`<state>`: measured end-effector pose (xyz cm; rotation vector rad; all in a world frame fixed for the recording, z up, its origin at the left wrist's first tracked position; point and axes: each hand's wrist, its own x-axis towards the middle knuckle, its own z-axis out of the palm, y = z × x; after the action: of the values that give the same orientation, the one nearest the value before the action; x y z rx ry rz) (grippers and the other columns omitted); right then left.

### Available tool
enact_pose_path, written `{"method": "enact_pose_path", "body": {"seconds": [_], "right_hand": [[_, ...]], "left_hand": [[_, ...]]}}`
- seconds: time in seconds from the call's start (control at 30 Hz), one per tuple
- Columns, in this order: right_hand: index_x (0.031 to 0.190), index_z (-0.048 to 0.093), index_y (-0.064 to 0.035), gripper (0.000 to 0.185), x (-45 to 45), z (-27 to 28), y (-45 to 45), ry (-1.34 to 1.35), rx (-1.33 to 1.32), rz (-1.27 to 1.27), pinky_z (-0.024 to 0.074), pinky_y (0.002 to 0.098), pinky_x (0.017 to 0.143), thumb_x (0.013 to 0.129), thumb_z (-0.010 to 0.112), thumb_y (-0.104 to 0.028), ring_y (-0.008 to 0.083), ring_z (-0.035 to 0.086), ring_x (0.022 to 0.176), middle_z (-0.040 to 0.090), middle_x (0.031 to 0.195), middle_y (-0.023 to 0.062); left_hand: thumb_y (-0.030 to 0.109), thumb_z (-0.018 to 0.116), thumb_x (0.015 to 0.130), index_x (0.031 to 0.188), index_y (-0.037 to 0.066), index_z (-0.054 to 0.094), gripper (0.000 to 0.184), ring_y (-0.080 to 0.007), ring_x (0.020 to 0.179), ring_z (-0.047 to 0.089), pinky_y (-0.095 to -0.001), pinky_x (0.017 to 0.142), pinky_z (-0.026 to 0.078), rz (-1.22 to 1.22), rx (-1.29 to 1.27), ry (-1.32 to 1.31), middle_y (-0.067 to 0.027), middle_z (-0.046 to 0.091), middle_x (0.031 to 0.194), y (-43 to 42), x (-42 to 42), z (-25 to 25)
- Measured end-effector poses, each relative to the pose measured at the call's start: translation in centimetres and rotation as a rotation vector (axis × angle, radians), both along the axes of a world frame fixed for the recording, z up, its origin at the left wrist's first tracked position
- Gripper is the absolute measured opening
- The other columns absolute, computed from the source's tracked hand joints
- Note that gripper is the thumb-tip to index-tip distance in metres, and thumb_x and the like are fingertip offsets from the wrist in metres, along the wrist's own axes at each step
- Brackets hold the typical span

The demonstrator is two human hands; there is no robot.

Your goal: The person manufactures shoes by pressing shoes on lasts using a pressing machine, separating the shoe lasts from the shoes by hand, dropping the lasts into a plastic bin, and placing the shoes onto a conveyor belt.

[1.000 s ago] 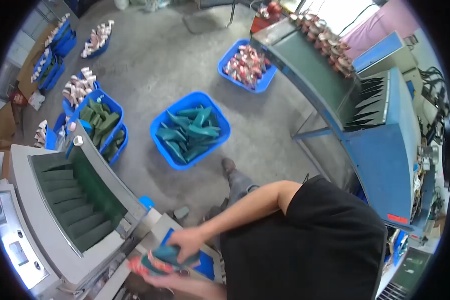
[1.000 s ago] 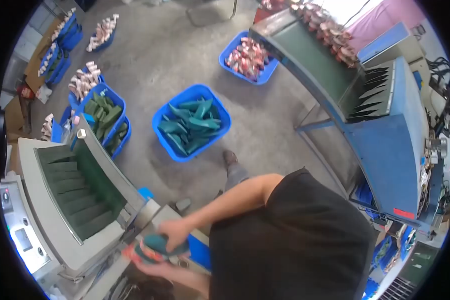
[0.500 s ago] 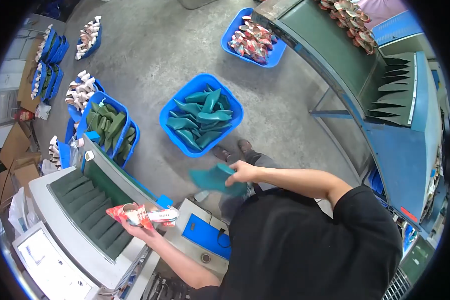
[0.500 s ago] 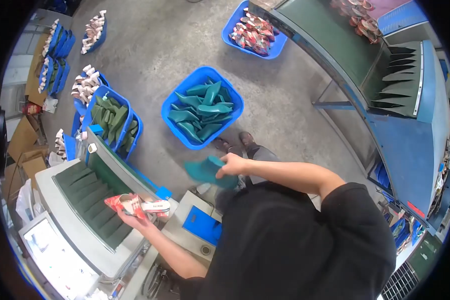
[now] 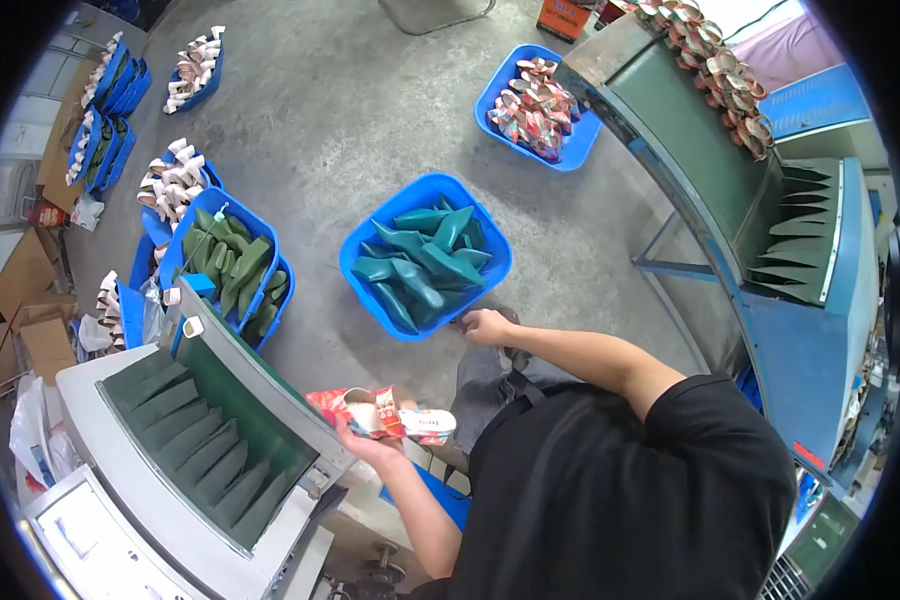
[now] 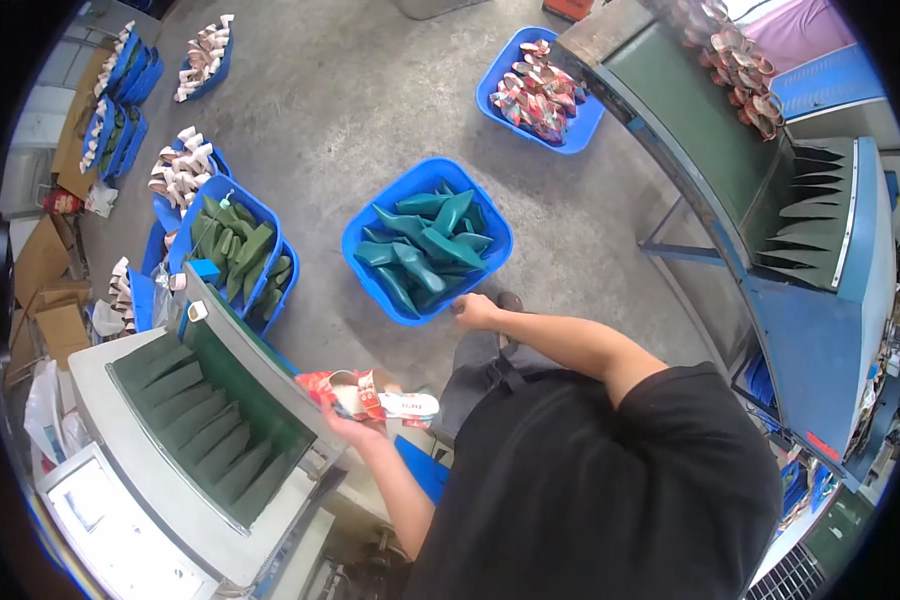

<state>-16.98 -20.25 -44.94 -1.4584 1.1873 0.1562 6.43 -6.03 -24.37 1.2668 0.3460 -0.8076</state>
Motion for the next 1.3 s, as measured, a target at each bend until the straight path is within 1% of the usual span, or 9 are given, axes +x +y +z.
{"method": "enact_pose_path", "body": {"seconds": [0.23, 0.47, 0.6, 0.77, 0.87, 1.0, 1.13, 1.23, 1.3], "right_hand": [[0.141, 0.052, -0.0047, 0.051, -3.2, 20.0, -4.6, -0.371, 0.608, -0.089, 0.0416, 0.0331, 0.103, 0.097, 0.063, -0.027, 0.0147, 0.052, 0.122, 0.064, 0.125, 0.0072], [0.127, 0.061, -0.0025, 0.035, -11.7, 21.8, -7.2, -0.701, 0.5, -0.567, 0.0508, 0.0301, 0.085, 0.099, 0.06, -0.023, 0.009, 0.061, 0.097, 0.066, 0.108, 0.0015], [0.122, 0.063, -0.0024, 0.029, -27.2, 19.5, -13.4, -0.849, 0.192, -1.089, 0.0517, 0.0278, 0.08, 0.099, 0.061, -0.02, 0.0095, 0.063, 0.092, 0.068, 0.103, 0.0012], [0.126, 0.059, 0.001, 0.034, -53.7, 18.8, -26.9, -0.454, -0.501, -1.595, 0.0535, 0.0337, 0.085, 0.094, 0.057, -0.007, 0.0158, 0.065, 0.094, 0.068, 0.108, 0.0088], [0.129, 0.054, -0.0017, 0.032, -67.0, 19.8, -34.7, -0.703, -0.639, -1.744, 0.0537, 0.0322, 0.088, 0.097, 0.054, -0.005, 0.0153, 0.066, 0.098, 0.067, 0.112, 0.0067], [0.126, 0.057, 0.0, 0.032, -79.8, 16.9, -45.5, -0.644, -0.786, -1.808, 0.0535, 0.032, 0.086, 0.094, 0.058, -0.007, 0.0188, 0.067, 0.098, 0.068, 0.111, 0.0087], [0.131, 0.051, -0.0011, 0.041, -82.2, 9.1, -50.4, -0.077, -0.871, -1.864, 0.0528, 0.028, 0.066, 0.091, 0.059, -0.004, 0.0131, 0.064, 0.083, 0.067, 0.104, 0.0073], [0.123, 0.056, -0.0038, 0.031, -73.5, 11.0, -47.1, -0.469, -0.786, -1.731, 0.0439, 0.0243, 0.052, 0.093, 0.063, -0.01, 0.007, 0.052, 0.061, 0.062, 0.083, 0.0003], [0.111, 0.062, -0.0031, 0.019, -65.4, 10.4, -42.9, -0.556, -0.649, -1.612, 0.0477, 0.0253, 0.058, 0.092, 0.061, -0.007, 0.0086, 0.057, 0.067, 0.063, 0.084, -0.0001]], "left_hand": [[0.05, 0.048, 0.095, 0.131, 0.003, 0.051, 0.059, -0.0365, 0.111, 0.06, -0.0512, 0.094, 0.052, -0.139, -0.307, 0.341, -0.0193, 0.06, 0.12, -8.5, -4.6, -3.0], [0.046, 0.05, 0.096, 0.14, 0.006, 0.046, 0.059, -0.0364, 0.124, 0.051, -0.0501, 0.105, 0.044, -0.647, -0.257, 0.456, -0.0215, 0.051, 0.135, -20.2, -14.1, -0.6], [0.031, 0.057, 0.095, 0.15, 0.009, 0.034, 0.064, -0.0367, 0.141, 0.034, -0.0494, 0.118, 0.031, -0.791, -0.142, 0.447, -0.0252, 0.026, 0.154, -24.0, -18.5, -3.4], [0.027, 0.062, 0.091, 0.139, 0.009, 0.045, 0.054, -0.0325, 0.117, 0.055, -0.0467, 0.098, 0.048, -0.782, 0.181, 0.343, -0.0199, 0.052, 0.133, -26.6, -23.9, -10.3], [0.027, 0.05, 0.101, 0.144, 0.002, 0.044, 0.051, -0.0357, 0.126, 0.052, -0.0489, 0.106, 0.043, -0.917, 0.411, 0.295, -0.0215, 0.046, 0.146, -26.7, -27.5, -12.8], [0.018, 0.056, 0.096, 0.144, 0.001, 0.041, 0.053, -0.0414, 0.124, 0.053, -0.052, 0.103, 0.046, -1.077, 0.482, 0.086, -0.0237, 0.054, 0.136, -30.1, -34.5, -6.7], [0.014, 0.053, 0.095, 0.143, 0.004, 0.046, 0.049, -0.0385, 0.124, 0.054, -0.0506, 0.101, 0.047, -1.081, 0.477, -0.081, -0.0224, 0.055, 0.137, -30.3, -35.1, -7.1], [0.022, 0.062, 0.091, 0.138, 0.006, 0.045, 0.053, -0.033, 0.112, 0.058, -0.0464, 0.092, 0.05, -1.021, 0.453, -0.137, -0.0198, 0.057, 0.127, -28.5, -35.1, -7.9], [0.017, 0.061, 0.09, 0.14, 0.005, 0.044, 0.053, -0.033, 0.11, 0.059, -0.0462, 0.091, 0.049, -0.954, 0.451, -0.117, -0.0202, 0.058, 0.125, -25.9, -34.9, -9.6]]}}
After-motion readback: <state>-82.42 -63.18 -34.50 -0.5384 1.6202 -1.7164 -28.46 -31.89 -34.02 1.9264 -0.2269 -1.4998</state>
